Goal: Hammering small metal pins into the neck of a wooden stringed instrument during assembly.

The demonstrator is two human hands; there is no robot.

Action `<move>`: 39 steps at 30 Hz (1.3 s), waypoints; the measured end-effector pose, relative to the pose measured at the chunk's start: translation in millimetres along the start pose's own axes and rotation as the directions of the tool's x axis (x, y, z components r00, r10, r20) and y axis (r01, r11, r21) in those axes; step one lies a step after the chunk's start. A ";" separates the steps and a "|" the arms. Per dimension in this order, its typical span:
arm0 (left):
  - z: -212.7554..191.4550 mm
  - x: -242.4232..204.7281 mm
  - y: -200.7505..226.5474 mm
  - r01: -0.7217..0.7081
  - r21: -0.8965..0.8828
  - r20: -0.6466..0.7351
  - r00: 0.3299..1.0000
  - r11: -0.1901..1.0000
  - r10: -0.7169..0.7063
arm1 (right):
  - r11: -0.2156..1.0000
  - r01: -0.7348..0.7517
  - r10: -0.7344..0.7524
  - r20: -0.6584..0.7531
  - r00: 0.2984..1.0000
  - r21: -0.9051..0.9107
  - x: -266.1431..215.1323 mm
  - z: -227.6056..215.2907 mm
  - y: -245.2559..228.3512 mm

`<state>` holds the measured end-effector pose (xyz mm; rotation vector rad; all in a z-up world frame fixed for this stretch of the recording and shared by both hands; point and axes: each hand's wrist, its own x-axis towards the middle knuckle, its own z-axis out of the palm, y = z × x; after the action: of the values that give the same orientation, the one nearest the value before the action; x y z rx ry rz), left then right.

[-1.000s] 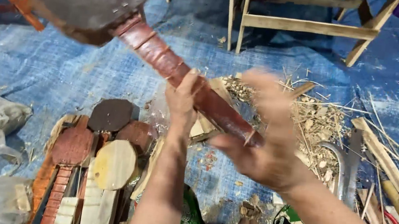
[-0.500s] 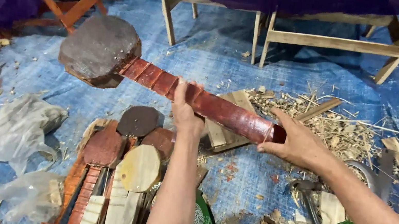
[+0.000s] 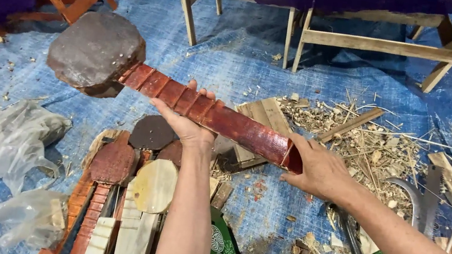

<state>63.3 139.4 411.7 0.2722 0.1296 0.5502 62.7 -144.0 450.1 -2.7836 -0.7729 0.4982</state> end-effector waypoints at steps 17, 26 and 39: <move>15.9 -12.6 7.2 -0.107 0.068 0.049 0.993 0.992 0.104 | 0.994 0.081 -0.099 -0.276 0.956 -0.077 -2.6 31.4 7.3; -11.7 -0.5 20.6 -0.089 0.005 0.004 0.996 0.996 0.089 | 0.989 0.064 -0.109 -0.371 0.922 -0.132 4.5 34.3 21.1; 30.1 -38.3 -50.6 -0.086 0.043 0.146 0.986 0.995 0.079 | 0.986 0.126 -0.165 -0.669 0.725 -0.107 14.9 46.2 10.0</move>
<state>61.9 71.1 427.8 0.3658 -0.0080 0.6085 62.0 -139.5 400.7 -2.5995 -0.8026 -0.5670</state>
